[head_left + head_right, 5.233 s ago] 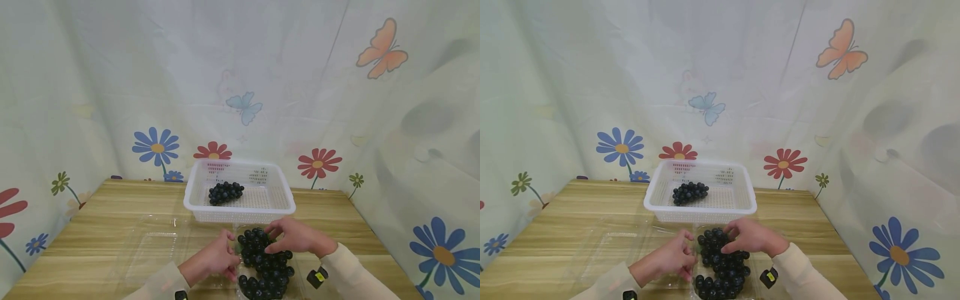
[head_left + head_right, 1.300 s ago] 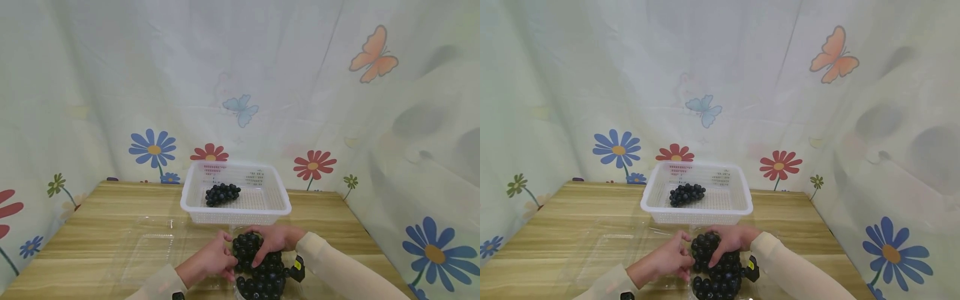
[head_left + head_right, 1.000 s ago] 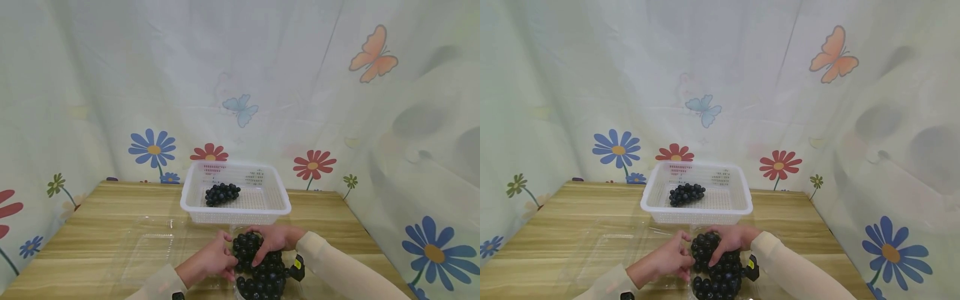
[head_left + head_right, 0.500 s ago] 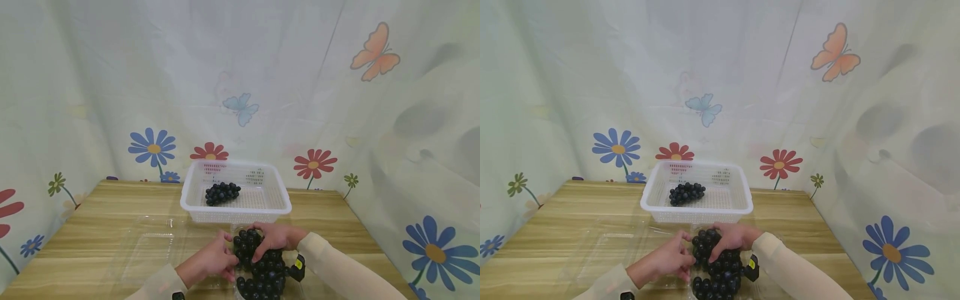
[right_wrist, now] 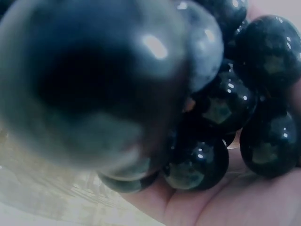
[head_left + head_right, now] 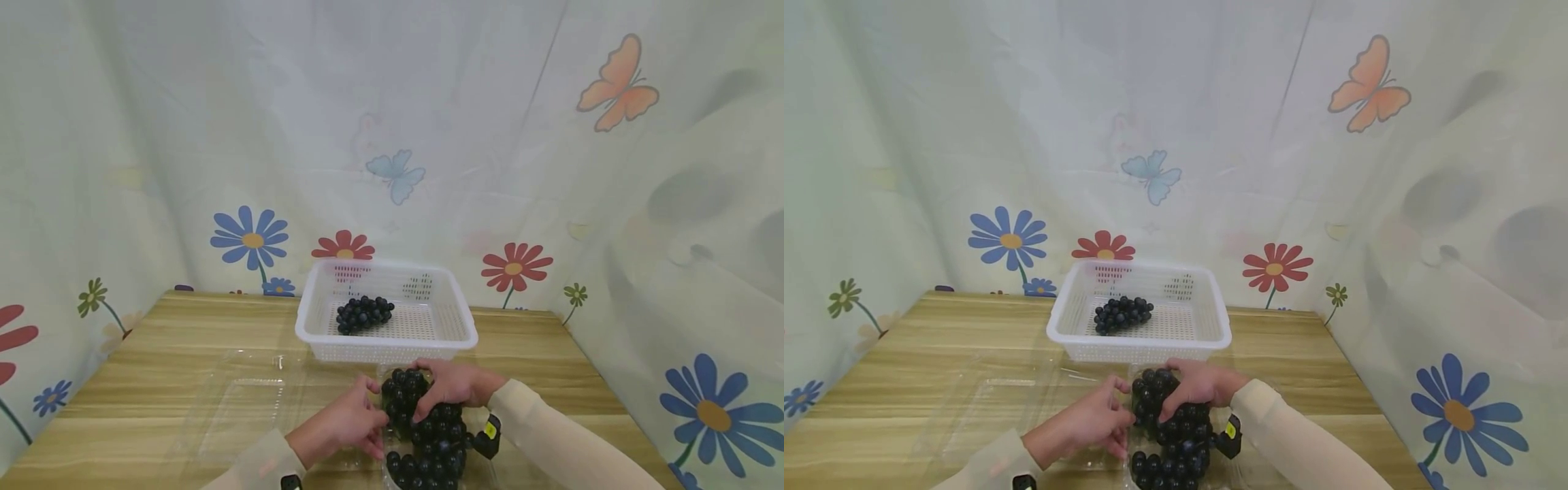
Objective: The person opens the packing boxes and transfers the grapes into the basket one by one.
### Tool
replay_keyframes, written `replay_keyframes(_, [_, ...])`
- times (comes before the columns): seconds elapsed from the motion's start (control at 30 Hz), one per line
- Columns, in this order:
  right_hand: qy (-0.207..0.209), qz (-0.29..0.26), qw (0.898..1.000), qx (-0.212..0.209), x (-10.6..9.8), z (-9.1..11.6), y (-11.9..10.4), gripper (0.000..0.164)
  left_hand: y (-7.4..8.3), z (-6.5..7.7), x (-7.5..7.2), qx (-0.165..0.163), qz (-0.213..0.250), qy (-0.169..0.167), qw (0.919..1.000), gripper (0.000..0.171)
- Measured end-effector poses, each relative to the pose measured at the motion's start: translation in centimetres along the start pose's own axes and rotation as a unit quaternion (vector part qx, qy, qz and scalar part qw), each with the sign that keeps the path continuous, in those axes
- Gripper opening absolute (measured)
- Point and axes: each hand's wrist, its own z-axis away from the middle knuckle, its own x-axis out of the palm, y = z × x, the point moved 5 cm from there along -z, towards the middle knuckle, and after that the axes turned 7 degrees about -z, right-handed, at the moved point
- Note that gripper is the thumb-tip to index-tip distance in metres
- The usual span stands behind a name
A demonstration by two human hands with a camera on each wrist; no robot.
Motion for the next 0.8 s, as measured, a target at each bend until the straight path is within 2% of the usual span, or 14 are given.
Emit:
replay_keyframes(0.13, [-0.009,-0.009,1.0,0.0,-0.1,0.1,-0.2,0.075,0.0,0.0,0.0,0.008,0.003,0.004,1.0,0.052])
replay_keyframes(0.37, [-0.023,-0.006,0.999,-0.027,-0.5,0.1,-0.8,0.077,0.2,0.2,0.1,0.013,0.007,0.01,0.9998,0.053])
replay_keyframes(0.6, [-0.013,0.007,0.999,-0.04,-0.7,0.4,-1.4,0.075,0.2,0.1,0.1,0.009,0.002,0.011,0.9999,0.055])
replay_keyframes(0.8, [0.015,0.012,0.997,-0.081,-1.1,0.5,-2.2,0.089,0.2,0.0,0.0,0.004,-0.007,0.013,0.9999,0.057])
